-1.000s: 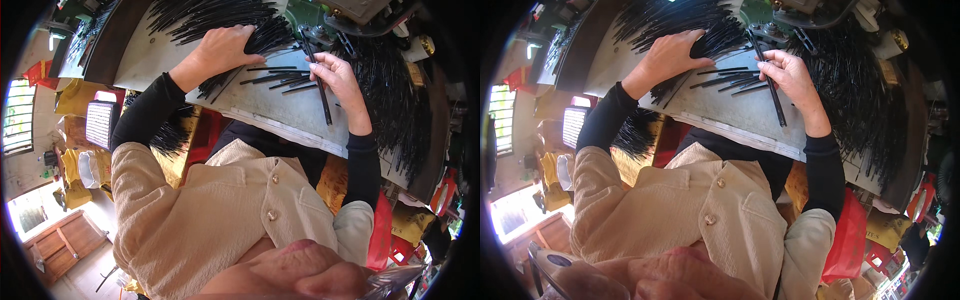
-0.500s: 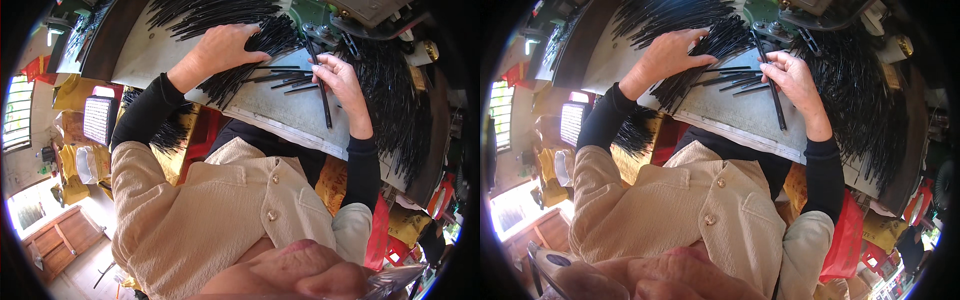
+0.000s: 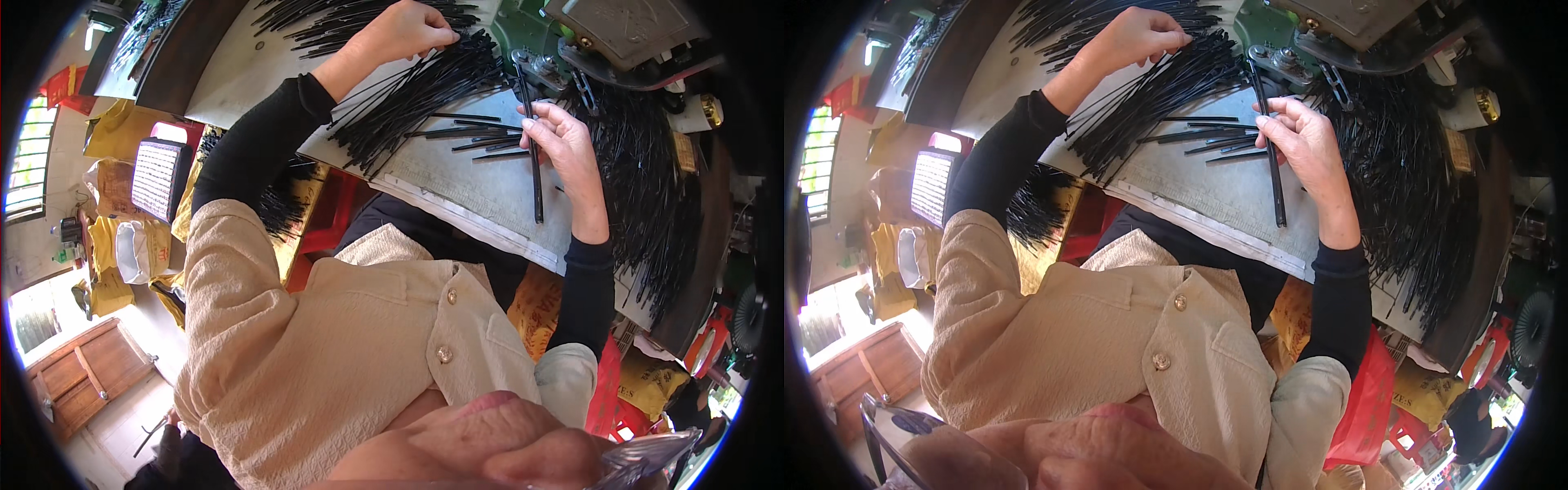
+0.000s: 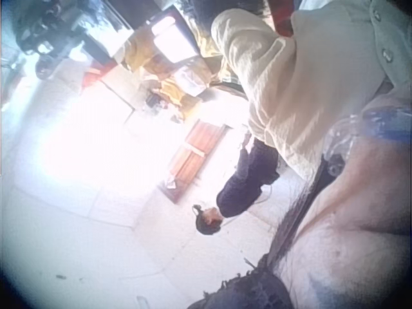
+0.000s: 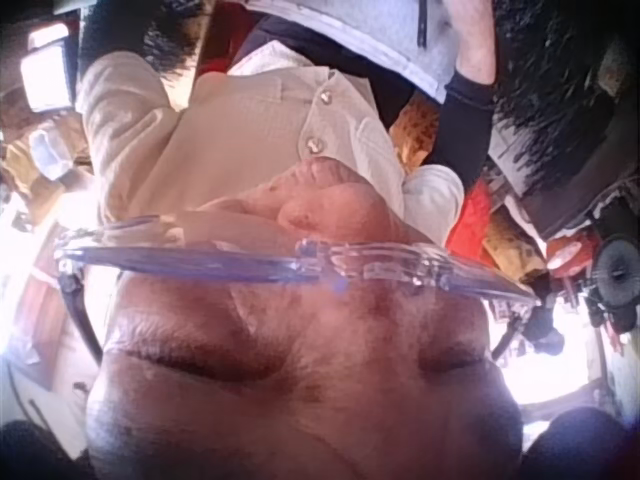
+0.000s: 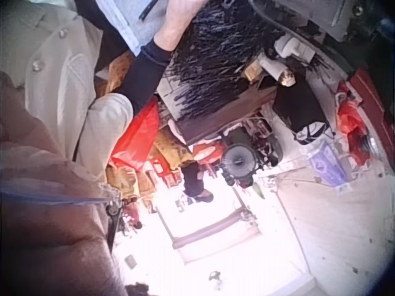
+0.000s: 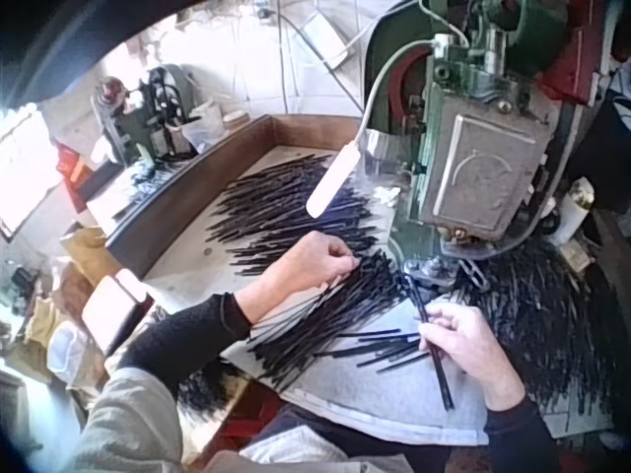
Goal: The person assembles small black plastic parts by hand using a small press machine mounted on a workstation surface.
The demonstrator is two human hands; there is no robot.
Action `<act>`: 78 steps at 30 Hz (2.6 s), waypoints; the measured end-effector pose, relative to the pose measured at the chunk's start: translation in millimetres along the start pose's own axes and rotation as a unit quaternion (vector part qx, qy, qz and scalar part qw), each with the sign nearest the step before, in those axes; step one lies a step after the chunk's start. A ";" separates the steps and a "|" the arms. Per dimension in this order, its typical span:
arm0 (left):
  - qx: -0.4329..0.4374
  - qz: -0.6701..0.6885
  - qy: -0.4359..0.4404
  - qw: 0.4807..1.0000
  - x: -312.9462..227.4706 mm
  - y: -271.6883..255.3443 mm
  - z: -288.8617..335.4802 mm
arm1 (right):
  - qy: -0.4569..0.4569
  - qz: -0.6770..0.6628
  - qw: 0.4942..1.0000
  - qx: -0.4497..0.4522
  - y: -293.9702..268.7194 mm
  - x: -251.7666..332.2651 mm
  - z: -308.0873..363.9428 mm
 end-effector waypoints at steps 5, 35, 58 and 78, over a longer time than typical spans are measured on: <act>-0.013 -0.197 0.073 0.978 10.5 -0.4 -8.2 | -0.046 -0.022 0.999 -0.002 -0.3 -16.9 0.7; 0.005 0.087 -0.151 0.985 34.9 -0.2 -8.5 | -0.120 -0.038 0.992 -0.016 -1.0 -23.4 -7.4; 0.018 0.286 -0.152 0.946 10.1 29.3 -49.0 | -0.122 -0.085 0.988 -0.037 -2.1 -17.3 -3.4; 0.076 0.230 -0.068 0.968 -20.6 56.2 -10.9 | -0.146 -0.057 0.986 -0.054 -1.4 -15.3 -4.3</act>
Point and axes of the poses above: each hand's wrist, its own z-axis away from the middle knuckle, its own y-axis out of the palm, x = y × z, the point moved 1 cm from there along -z, towards the middle knuckle, and after that the axes turned 6 degrees about -x, right-handed, at the moved point
